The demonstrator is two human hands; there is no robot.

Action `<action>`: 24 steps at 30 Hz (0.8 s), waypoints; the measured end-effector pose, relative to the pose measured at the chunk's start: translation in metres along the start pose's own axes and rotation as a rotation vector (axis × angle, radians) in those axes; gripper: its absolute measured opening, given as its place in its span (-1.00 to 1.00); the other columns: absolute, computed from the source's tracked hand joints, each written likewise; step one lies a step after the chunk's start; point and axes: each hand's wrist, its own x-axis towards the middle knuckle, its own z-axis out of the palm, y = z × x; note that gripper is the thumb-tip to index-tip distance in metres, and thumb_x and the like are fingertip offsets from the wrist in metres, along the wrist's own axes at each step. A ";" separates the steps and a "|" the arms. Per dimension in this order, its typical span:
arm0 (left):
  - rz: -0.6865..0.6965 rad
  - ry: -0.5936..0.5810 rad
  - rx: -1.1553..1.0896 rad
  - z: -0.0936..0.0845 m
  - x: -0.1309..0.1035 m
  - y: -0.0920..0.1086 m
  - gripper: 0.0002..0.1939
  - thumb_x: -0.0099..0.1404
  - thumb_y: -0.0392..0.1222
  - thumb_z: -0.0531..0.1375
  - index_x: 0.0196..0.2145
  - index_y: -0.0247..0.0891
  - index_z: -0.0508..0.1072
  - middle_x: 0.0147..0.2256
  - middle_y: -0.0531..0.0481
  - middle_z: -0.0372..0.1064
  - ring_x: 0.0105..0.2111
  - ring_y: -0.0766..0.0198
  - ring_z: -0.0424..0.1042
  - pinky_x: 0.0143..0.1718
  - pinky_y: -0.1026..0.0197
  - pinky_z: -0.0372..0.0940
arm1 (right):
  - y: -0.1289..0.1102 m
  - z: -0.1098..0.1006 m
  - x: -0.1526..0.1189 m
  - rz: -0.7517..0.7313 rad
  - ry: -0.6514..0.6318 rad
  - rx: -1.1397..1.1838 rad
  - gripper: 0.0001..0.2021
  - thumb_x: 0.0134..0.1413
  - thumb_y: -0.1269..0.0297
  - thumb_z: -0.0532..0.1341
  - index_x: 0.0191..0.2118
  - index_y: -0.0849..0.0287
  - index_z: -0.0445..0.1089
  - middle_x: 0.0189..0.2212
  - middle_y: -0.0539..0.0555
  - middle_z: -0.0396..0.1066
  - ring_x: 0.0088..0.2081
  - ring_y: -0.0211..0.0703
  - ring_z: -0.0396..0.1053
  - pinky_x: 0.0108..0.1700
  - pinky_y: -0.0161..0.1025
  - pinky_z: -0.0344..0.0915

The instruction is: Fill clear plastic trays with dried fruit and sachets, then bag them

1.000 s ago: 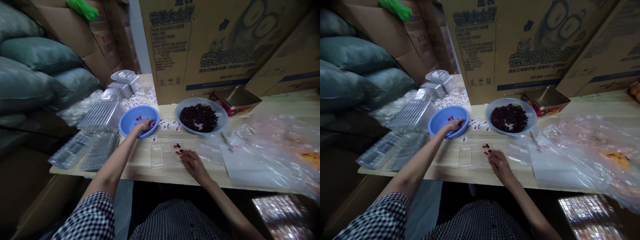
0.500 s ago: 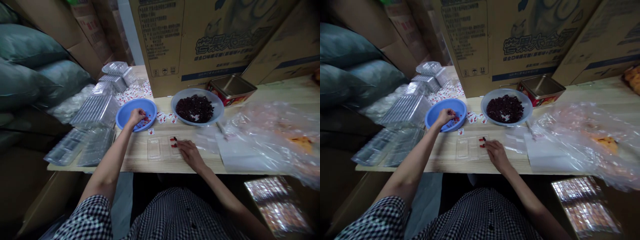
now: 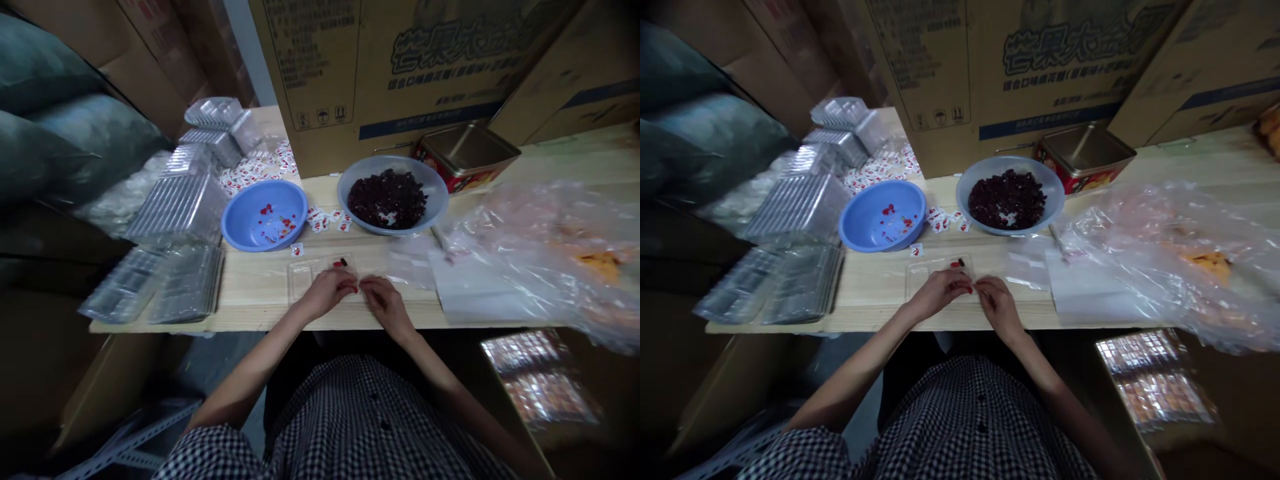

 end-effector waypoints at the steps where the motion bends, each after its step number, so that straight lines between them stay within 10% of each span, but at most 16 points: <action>1: -0.019 0.024 -0.006 -0.005 -0.002 -0.001 -0.84 0.33 -0.17 0.20 -0.20 -0.16 0.59 -0.27 -0.03 0.56 -0.29 0.21 0.49 -0.25 0.23 0.28 | 0.000 -0.001 -0.002 0.003 0.008 -0.003 -0.80 0.29 0.32 0.11 -0.14 0.04 0.50 -0.13 0.14 0.46 -0.02 0.01 0.38 0.08 0.07 0.34; 8: -0.132 0.325 -0.084 -0.036 -0.019 -0.014 -0.78 0.36 -0.11 0.15 -0.18 -0.21 0.57 -0.25 -0.05 0.57 -0.27 0.19 0.49 -0.20 0.20 0.30 | 0.001 0.005 0.002 -0.046 0.012 -0.104 -0.81 0.28 0.27 0.16 -0.10 0.02 0.53 -0.10 0.16 0.39 0.00 0.05 0.33 0.08 0.08 0.32; 14: -0.161 0.246 0.023 -0.016 -0.018 -0.022 -0.77 0.36 -0.16 0.12 -0.19 -0.21 0.57 -0.32 -0.03 0.55 -0.36 0.23 0.45 -0.28 0.22 0.28 | -0.008 0.012 0.025 -0.118 -0.051 -0.344 -0.85 0.22 0.37 0.20 -0.29 0.10 0.54 -0.28 0.16 0.35 -0.18 0.05 0.26 -0.09 0.03 0.29; 20: -0.236 0.458 0.405 -0.053 -0.010 -0.040 -0.71 0.37 -0.28 0.06 -0.05 -0.26 0.52 -0.09 -0.17 0.52 -0.07 0.10 0.46 0.00 0.12 0.29 | -0.023 0.008 0.030 -0.231 -0.153 -0.452 -0.83 0.29 0.37 0.16 -0.20 0.12 0.53 -0.13 0.18 0.42 -0.05 0.07 0.26 -0.09 0.01 0.23; 24: -0.332 0.285 0.656 -0.068 0.000 -0.065 -0.59 0.34 -0.41 0.00 0.07 -0.28 0.45 0.11 -0.23 0.40 0.07 0.13 0.40 0.08 0.16 0.24 | -0.017 0.012 0.023 -0.247 -0.218 -0.397 -0.80 0.31 0.39 0.14 -0.11 0.16 0.52 -0.08 0.18 0.43 0.02 0.06 0.28 0.00 0.02 0.28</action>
